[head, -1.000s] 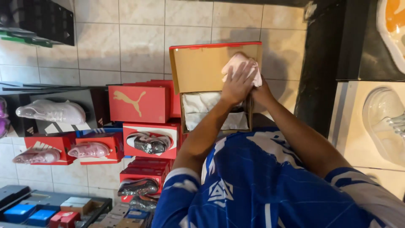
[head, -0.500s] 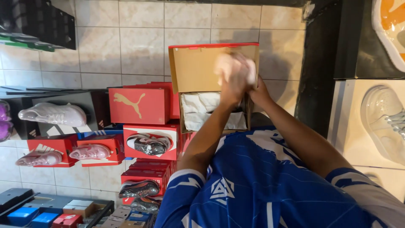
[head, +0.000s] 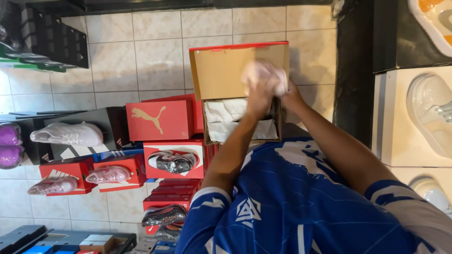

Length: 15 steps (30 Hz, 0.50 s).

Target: Cleaning shoe boxes and shoes with a cloth and organizing them in a storage area.

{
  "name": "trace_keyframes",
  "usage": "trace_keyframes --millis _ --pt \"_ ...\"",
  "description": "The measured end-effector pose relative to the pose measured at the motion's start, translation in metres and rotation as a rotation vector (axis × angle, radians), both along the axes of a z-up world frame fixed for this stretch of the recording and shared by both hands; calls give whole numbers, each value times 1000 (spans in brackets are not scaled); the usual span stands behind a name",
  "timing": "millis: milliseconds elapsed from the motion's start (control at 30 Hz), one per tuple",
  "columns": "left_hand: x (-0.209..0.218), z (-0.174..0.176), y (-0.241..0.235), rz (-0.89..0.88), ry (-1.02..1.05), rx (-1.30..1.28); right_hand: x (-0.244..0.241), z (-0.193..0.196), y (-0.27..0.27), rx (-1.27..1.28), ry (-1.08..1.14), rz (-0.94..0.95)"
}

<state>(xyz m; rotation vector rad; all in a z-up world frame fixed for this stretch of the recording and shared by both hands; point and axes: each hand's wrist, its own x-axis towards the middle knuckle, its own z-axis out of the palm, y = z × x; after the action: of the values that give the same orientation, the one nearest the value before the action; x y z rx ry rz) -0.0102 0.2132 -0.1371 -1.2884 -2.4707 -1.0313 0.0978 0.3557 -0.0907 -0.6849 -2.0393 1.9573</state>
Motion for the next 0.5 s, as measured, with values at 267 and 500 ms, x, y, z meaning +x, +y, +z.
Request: trace_keyframes --millis 267,500 --pt "31 83 -216 -500 -1336 435 22 4 -4 -236 82 -46" --pt "-21 169 -363 372 -1973 860 75 98 -55 -489 93 -7"
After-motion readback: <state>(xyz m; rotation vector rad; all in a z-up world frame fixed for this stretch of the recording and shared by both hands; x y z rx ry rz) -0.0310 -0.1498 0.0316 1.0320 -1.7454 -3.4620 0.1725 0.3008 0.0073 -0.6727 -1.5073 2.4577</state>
